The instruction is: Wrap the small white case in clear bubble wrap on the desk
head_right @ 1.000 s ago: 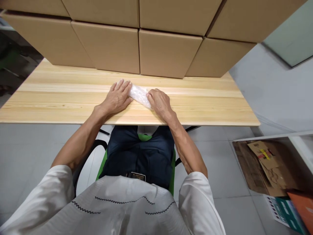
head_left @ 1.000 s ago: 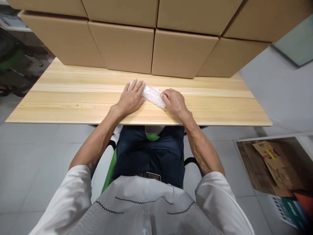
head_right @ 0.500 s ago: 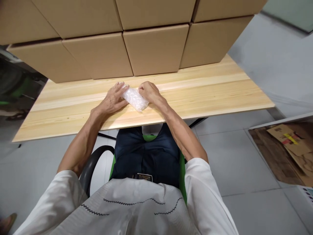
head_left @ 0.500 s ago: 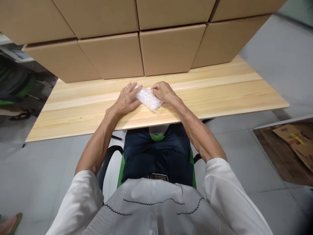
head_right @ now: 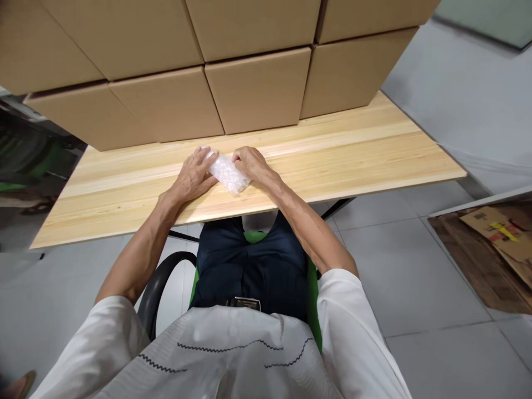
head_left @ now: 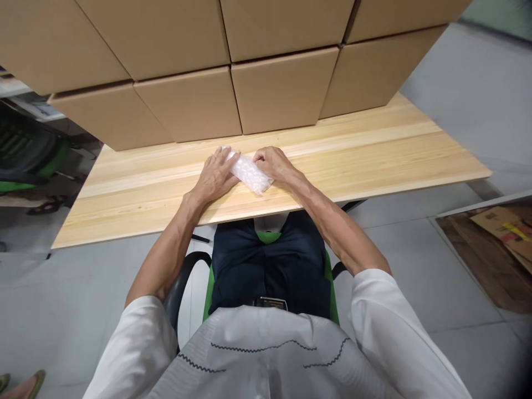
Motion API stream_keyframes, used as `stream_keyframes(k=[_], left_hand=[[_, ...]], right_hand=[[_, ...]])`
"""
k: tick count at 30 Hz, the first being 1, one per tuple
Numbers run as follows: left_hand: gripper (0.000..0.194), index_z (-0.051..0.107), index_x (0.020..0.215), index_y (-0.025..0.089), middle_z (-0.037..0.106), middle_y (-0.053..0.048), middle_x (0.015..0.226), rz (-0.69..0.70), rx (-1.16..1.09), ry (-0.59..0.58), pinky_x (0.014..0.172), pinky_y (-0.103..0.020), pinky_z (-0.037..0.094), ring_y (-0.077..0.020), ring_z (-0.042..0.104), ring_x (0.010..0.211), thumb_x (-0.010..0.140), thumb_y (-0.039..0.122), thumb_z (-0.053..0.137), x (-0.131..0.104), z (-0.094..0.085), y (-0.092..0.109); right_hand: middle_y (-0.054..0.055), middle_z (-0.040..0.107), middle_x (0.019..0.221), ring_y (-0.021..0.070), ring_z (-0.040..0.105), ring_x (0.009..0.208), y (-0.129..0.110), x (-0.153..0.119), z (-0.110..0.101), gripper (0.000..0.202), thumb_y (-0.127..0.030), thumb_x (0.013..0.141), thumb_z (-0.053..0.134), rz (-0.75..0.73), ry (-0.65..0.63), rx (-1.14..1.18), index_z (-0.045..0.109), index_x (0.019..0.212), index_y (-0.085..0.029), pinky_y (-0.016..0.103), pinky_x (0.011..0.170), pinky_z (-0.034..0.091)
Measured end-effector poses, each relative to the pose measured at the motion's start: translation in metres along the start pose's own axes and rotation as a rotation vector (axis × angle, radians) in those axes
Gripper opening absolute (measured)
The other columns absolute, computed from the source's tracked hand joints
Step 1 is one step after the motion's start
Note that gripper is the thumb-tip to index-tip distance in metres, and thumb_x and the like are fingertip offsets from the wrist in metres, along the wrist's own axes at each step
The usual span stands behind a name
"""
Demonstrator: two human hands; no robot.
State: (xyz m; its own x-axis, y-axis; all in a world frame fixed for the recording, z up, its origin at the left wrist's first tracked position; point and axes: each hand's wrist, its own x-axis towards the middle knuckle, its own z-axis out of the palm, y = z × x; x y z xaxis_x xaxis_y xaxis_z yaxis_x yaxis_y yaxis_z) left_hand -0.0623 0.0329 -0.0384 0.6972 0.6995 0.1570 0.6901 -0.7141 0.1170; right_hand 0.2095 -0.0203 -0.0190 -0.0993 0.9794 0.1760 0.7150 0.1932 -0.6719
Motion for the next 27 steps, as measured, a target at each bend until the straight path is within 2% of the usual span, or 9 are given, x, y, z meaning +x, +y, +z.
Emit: stream_keyframes(k=[5, 8, 11, 15, 18, 23, 27], left_hand=[[0.086, 0.047, 0.192, 0.023, 0.036, -0.025, 0.202, -0.014, 0.023, 0.005, 0.152, -0.069, 0.029, -0.0505, 0.027, 0.192, 0.121, 0.07, 0.053, 0.001, -0.002, 0.006], [0.085, 0.046, 0.193, 0.023, 0.037, -0.025, 0.202, -0.041, 0.039, 0.001, 0.152, -0.07, 0.029, -0.0508, 0.029, 0.191, 0.122, 0.07, 0.05, 0.001, -0.003, 0.013], [0.085, 0.046, 0.193, 0.023, 0.037, -0.025, 0.201, -0.07, 0.055, 0.005, 0.152, -0.07, 0.029, -0.0512, 0.029, 0.191, 0.122, 0.07, 0.049, 0.002, -0.004, 0.02], [0.085, 0.047, 0.192, 0.022, 0.038, -0.027, 0.201, -0.09, 0.053, 0.01, 0.151, -0.071, 0.03, -0.0523, 0.029, 0.19, 0.122, 0.071, 0.047, 0.003, -0.003, 0.028], [0.086, 0.045, 0.193, 0.024, 0.038, -0.027, 0.201, -0.107, 0.043, 0.013, 0.151, -0.073, 0.029, -0.0523, 0.029, 0.191, 0.123, 0.073, 0.044, 0.004, -0.004, 0.032], [0.083, 0.044, 0.194, 0.026, 0.037, -0.025, 0.202, -0.136, 0.071, 0.003, 0.151, -0.073, 0.028, -0.0512, 0.029, 0.191, 0.123, 0.067, 0.048, 0.006, -0.006, 0.04], [0.081, 0.042, 0.195, 0.028, 0.037, -0.022, 0.202, -0.146, 0.078, 0.005, 0.151, -0.073, 0.029, -0.0503, 0.028, 0.191, 0.122, 0.062, 0.052, 0.006, -0.006, 0.042]], right_hand=[[0.011, 0.088, 0.107, 0.0269, 0.076, 0.102, 0.002, 0.0, -0.003, 0.033, -0.013, 0.091, 0.057, -0.032, -0.036, 0.003, 0.089, 0.098, -0.017, 0.035, 0.086, 0.049], [0.014, 0.085, 0.114, 0.0271, 0.074, 0.105, 0.005, 0.002, -0.006, 0.027, -0.018, 0.096, 0.055, -0.088, -0.025, 0.032, 0.081, 0.089, -0.018, 0.035, 0.089, 0.05], [0.009, 0.078, 0.097, 0.0245, 0.068, 0.092, 0.006, 0.005, -0.008, 0.028, -0.026, 0.104, 0.053, -0.084, -0.051, 0.082, 0.068, 0.081, -0.022, 0.035, 0.083, 0.046], [0.002, 0.073, 0.092, 0.0216, 0.062, 0.087, 0.003, 0.007, -0.01, 0.024, -0.034, 0.108, 0.055, -0.116, -0.077, 0.167, 0.07, 0.093, -0.022, 0.034, 0.079, 0.041], [0.001, 0.07, 0.089, 0.0205, 0.061, 0.086, 0.001, 0.011, -0.013, 0.026, -0.037, 0.108, 0.059, -0.121, -0.133, 0.15, 0.069, 0.09, -0.022, 0.034, 0.078, 0.039], [0.0, 0.069, 0.085, 0.0197, 0.06, 0.086, -0.002, 0.018, -0.018, 0.018, -0.03, 0.101, 0.066, -0.066, -0.194, 0.166, 0.072, 0.087, -0.021, 0.034, 0.079, 0.04], [-0.002, 0.061, 0.075, 0.0179, 0.055, 0.078, -0.004, 0.019, -0.018, 0.019, -0.023, 0.098, 0.064, -0.037, -0.201, 0.19, 0.067, 0.079, -0.022, 0.033, 0.073, 0.037]])
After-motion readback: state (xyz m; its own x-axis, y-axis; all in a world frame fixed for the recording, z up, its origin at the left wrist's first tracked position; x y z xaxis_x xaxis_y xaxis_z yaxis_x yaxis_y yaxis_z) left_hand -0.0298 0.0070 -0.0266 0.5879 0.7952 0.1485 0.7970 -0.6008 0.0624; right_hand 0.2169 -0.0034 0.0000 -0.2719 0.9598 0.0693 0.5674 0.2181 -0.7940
